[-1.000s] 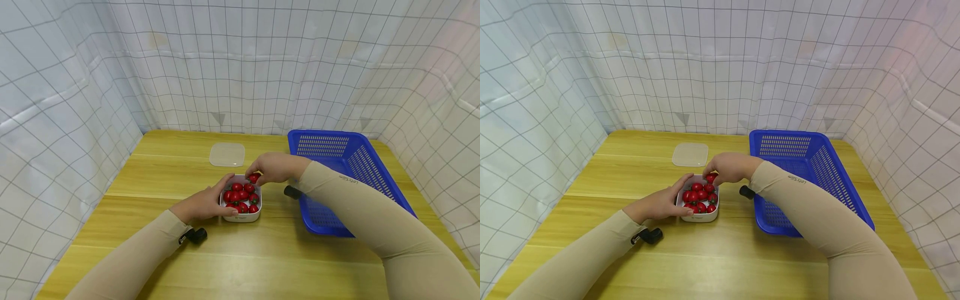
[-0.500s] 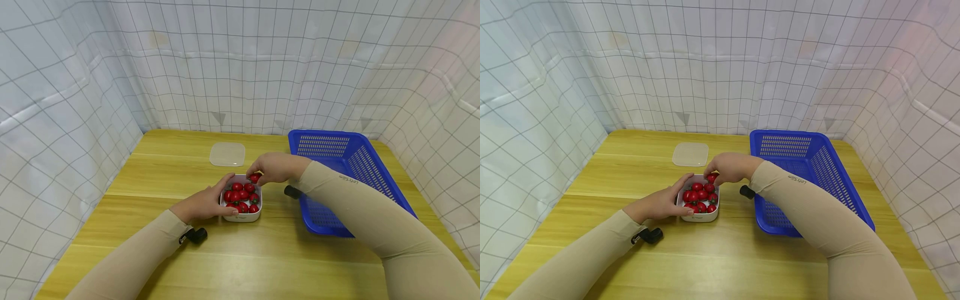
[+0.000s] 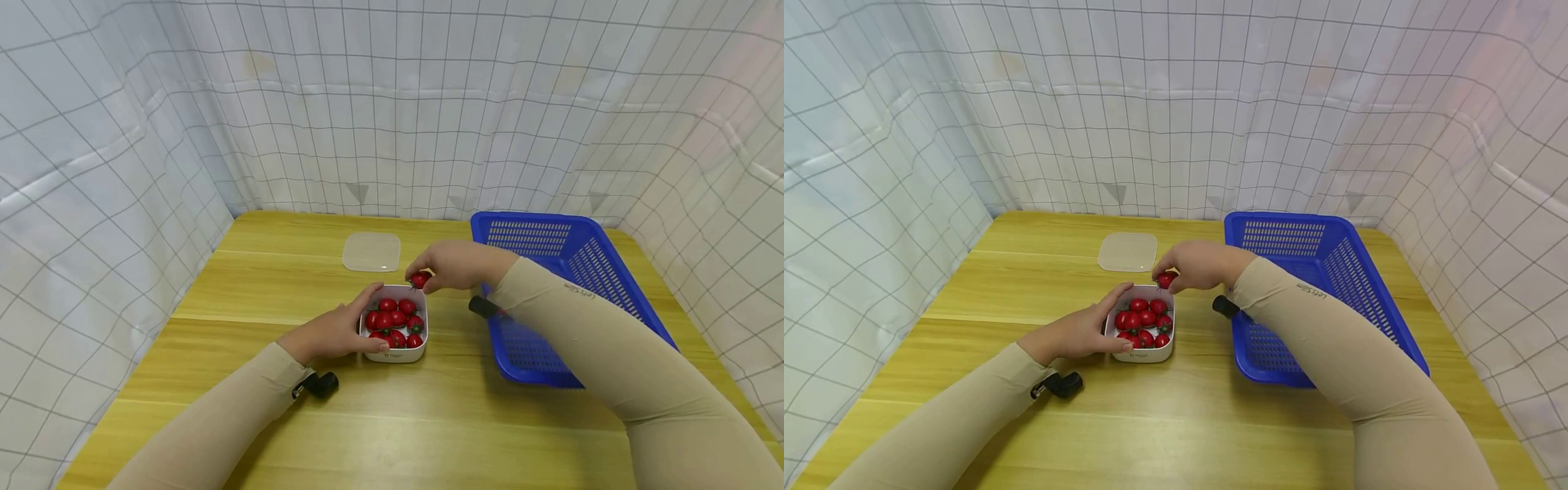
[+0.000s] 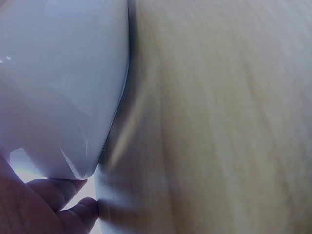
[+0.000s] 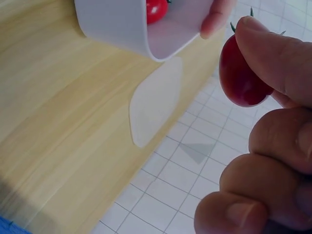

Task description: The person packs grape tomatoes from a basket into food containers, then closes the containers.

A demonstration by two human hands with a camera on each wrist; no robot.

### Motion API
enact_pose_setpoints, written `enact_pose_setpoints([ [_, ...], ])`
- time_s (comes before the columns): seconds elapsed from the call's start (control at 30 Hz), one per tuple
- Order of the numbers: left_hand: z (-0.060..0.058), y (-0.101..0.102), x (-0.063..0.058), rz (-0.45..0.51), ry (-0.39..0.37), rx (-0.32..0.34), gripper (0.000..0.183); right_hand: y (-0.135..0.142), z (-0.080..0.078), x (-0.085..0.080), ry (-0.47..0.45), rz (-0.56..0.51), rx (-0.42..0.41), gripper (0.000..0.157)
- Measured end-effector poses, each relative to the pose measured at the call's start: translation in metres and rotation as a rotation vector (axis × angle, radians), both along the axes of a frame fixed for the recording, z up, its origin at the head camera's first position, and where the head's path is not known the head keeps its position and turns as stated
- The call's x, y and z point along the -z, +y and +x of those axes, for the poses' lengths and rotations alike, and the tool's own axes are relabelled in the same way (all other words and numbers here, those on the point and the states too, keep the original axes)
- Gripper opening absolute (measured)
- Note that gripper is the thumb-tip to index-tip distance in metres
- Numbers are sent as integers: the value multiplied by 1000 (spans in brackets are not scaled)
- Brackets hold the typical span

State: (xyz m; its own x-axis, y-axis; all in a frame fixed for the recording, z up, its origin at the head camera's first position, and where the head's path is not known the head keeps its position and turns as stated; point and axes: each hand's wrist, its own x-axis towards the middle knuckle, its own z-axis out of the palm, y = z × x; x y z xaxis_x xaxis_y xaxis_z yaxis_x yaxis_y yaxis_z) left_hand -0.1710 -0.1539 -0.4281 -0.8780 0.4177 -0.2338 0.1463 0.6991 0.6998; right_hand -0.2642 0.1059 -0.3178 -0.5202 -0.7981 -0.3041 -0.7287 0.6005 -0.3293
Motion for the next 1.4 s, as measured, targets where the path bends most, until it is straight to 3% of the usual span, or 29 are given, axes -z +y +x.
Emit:
enact_pose_setpoints([
  [0.27, 0, 0, 0, 1, -8, 3, 113, -1, 0, 3, 49, 8, -40, 31],
  [0.63, -1, 0, -1, 7, -10, 10, 113, -7, 0, 3, 14, 37, -18, 32],
  [0.97, 0, 0, -2, 13, -9, 11, 113, -15, -9, 2, 28, -23, -46, 27],
  [1.13, 0, 0, -3, 22, -15, 12, 113, -18, -6, 0, 36, 7, -65, 33],
  [1.4, -1, 0, -2, 46, -2, 29, 110, -24, 0, 1, -30, 30, -89, 48],
])
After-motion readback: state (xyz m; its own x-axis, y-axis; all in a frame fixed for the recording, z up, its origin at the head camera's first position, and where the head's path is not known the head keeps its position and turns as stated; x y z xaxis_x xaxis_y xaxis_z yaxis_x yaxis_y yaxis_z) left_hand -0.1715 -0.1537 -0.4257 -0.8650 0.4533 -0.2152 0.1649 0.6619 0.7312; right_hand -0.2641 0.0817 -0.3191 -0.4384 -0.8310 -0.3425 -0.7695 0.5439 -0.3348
